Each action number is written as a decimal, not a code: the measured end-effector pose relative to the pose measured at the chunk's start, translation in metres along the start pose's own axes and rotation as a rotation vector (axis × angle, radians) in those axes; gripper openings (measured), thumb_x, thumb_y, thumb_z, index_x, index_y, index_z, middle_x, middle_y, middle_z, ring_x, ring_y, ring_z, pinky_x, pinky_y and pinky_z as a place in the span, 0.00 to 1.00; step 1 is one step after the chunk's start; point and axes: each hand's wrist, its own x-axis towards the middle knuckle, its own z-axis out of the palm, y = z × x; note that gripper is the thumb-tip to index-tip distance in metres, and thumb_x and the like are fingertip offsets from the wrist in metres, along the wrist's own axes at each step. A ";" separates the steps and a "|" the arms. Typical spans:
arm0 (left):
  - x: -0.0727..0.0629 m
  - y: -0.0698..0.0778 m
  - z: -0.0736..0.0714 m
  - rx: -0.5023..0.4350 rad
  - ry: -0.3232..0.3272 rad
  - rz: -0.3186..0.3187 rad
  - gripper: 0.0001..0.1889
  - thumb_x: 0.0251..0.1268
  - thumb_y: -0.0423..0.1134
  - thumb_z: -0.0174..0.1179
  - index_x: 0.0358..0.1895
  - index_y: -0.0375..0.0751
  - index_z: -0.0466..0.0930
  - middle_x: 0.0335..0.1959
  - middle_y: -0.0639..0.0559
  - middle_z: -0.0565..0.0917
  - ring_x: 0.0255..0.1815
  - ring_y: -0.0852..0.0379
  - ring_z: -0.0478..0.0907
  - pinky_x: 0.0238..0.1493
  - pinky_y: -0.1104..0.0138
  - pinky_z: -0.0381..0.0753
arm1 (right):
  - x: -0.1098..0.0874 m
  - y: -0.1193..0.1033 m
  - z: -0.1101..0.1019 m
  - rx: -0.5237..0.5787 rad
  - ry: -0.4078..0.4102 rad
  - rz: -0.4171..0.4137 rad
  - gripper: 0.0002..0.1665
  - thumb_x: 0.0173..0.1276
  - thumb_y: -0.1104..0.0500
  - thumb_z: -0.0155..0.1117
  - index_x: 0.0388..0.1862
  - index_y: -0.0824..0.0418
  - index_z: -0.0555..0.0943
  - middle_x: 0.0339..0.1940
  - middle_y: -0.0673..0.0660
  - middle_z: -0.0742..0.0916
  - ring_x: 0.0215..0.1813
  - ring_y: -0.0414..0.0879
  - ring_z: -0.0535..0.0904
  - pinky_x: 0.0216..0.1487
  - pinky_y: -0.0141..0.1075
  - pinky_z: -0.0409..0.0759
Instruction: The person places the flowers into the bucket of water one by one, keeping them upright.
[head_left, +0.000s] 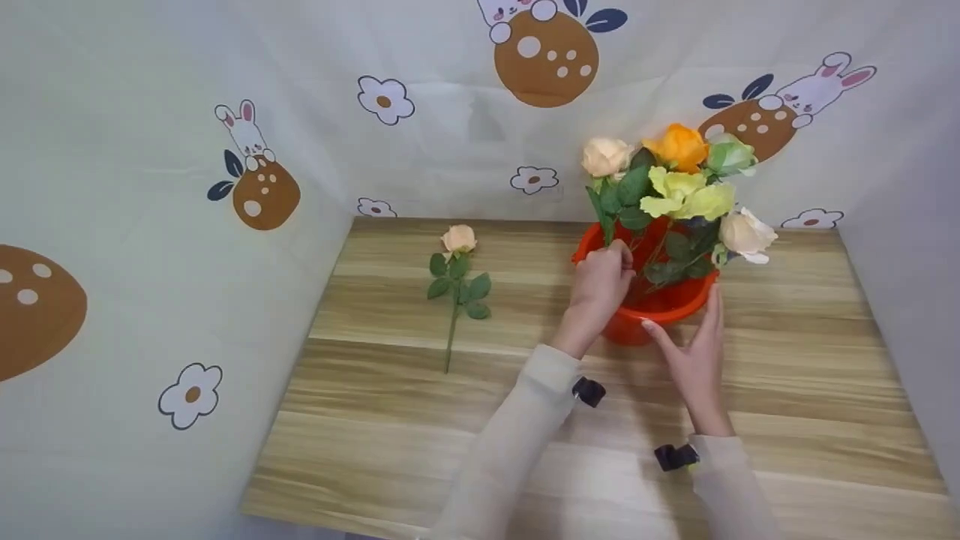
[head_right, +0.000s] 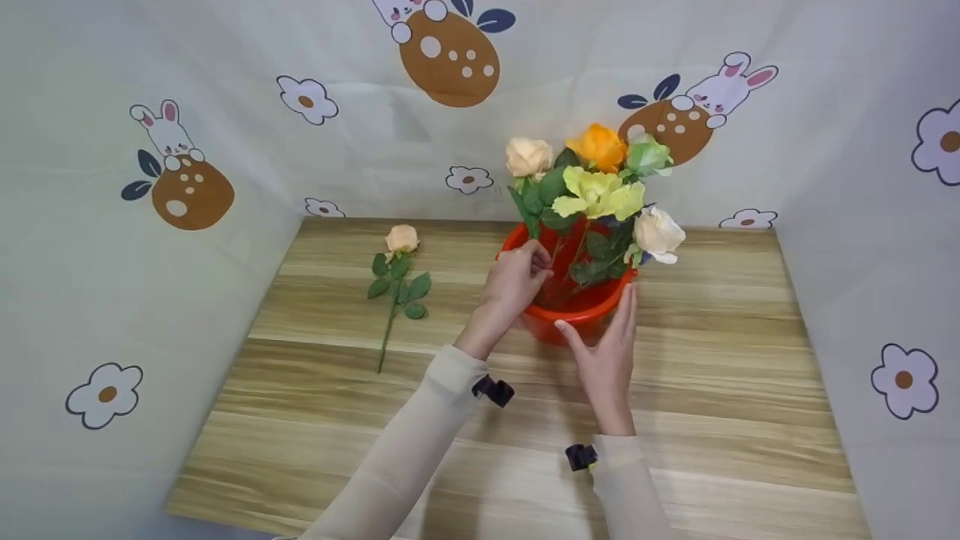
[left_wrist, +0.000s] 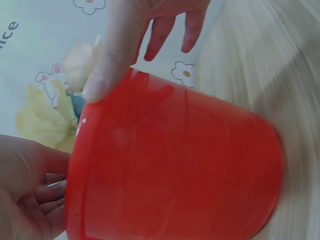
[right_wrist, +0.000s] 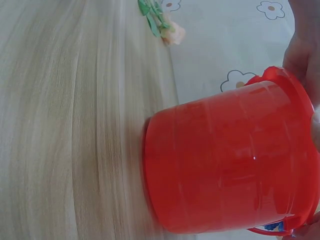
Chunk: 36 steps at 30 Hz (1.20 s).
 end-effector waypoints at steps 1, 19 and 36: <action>0.000 -0.002 -0.002 -0.017 0.009 0.000 0.07 0.65 0.44 0.68 0.41 0.50 0.81 0.35 0.58 0.88 0.38 0.60 0.86 0.41 0.73 0.85 | 0.000 0.000 0.000 -0.002 0.000 0.000 0.66 0.59 0.45 0.76 0.83 0.54 0.42 0.85 0.54 0.50 0.84 0.52 0.46 0.83 0.54 0.47; 0.008 -0.050 -0.042 -0.321 0.058 -0.144 0.07 0.66 0.38 0.66 0.44 0.45 0.81 0.39 0.55 0.89 0.41 0.63 0.85 0.45 0.73 0.84 | -0.001 0.000 0.000 -0.005 0.013 -0.030 0.66 0.58 0.48 0.77 0.83 0.54 0.43 0.84 0.53 0.50 0.84 0.51 0.46 0.83 0.53 0.46; -0.003 -0.136 -0.046 -0.430 0.110 -0.276 0.09 0.67 0.37 0.65 0.47 0.41 0.81 0.45 0.49 0.89 0.48 0.55 0.86 0.52 0.65 0.84 | -0.001 -0.001 -0.001 -0.006 0.001 -0.030 0.66 0.59 0.48 0.77 0.83 0.53 0.43 0.84 0.55 0.51 0.84 0.51 0.46 0.83 0.54 0.45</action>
